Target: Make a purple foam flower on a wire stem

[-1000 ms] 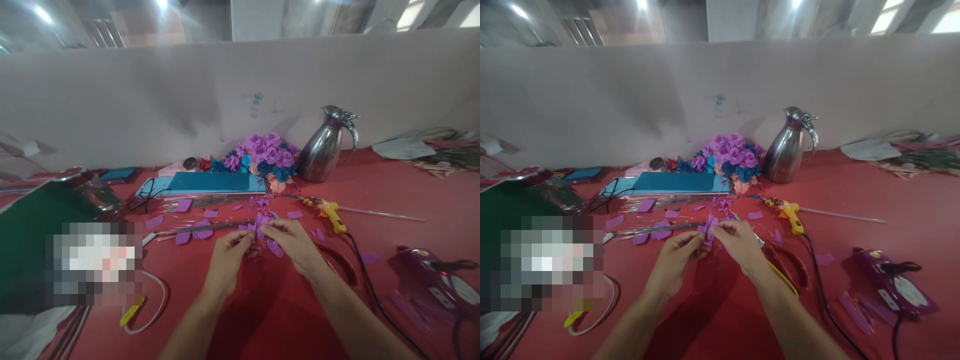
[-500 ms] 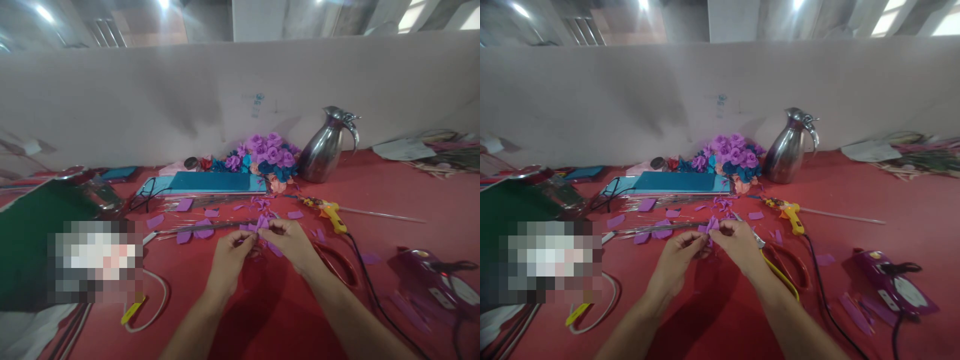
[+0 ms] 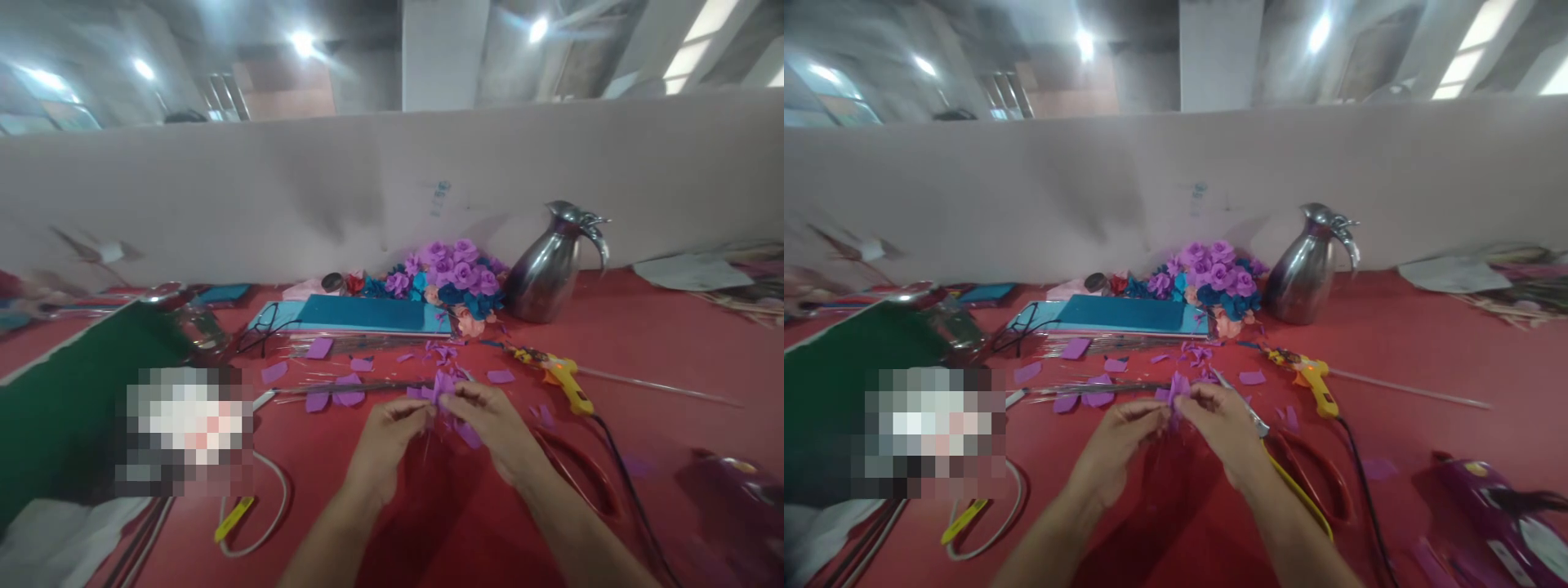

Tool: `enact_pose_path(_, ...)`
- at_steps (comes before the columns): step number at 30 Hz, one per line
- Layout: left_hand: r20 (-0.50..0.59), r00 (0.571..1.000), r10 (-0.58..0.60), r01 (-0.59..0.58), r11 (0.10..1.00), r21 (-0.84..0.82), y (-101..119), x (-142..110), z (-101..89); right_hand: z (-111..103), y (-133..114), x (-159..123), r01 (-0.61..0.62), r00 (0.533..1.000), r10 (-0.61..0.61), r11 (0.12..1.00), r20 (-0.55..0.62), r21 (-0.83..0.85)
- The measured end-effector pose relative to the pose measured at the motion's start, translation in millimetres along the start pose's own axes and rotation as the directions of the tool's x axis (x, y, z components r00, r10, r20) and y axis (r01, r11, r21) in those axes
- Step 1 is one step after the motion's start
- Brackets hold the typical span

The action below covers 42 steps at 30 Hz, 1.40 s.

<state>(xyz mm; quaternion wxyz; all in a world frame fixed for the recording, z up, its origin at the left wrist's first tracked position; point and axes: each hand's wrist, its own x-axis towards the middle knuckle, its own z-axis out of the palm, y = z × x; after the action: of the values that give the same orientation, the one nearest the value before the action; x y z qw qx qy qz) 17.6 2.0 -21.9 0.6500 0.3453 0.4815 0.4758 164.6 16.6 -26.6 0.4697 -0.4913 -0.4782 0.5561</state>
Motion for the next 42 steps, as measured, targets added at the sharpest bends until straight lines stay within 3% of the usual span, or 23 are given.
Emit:
enact_pose_path(2,-0.054,0.998,0.024,-0.029,0.995,-0.098,-2,2,-0.2,5,1,-3,-0.012,1.0,0.012,0.999,0.009,0.044)
enact_pose_path(5,-0.118,0.993,0.01,-0.036,0.974,-0.224,-5,6,0.3,14,5,-9,-0.019,0.991,0.013,0.999,0.131,0.042)
enact_pose_path(9,-0.107,0.994,-0.03,0.001,0.964,-0.266,-7,7,1.4,23,13,-12,0.025,0.986,-0.015,0.998,0.166,-0.06)
enact_pose_path(12,-0.064,0.998,-0.019,0.002,0.966,-0.258,-7,9,-0.1,23,14,-11,0.085,0.984,-0.068,0.991,0.164,-0.103)
enact_pose_path(17,-0.092,0.994,0.063,-0.077,0.983,-0.165,-3,11,-6.9,19,10,-11,0.093,0.984,-0.06,0.977,0.167,-0.194)
enact_pose_path(27,0.041,0.973,0.227,-0.229,0.971,0.073,5,11,-13.7,12,10,-10,0.157,0.978,-0.097,0.927,0.186,-0.342)
enact_pose_path(31,0.107,0.966,0.236,-0.248,0.96,0.128,7,13,-17.5,10,9,-11,0.164,0.974,-0.088,0.91,0.209,-0.381)
enact_pose_path(35,0.144,0.968,0.206,-0.224,0.967,0.123,10,13,-19.4,10,7,-11,0.139,0.971,-0.055,0.923,0.233,-0.36)
enact_pose_path(42,0.136,0.977,0.167,-0.176,0.983,0.053,11,13,-19.6,11,3,-11,0.03,0.951,0.028,0.983,0.307,-0.183)
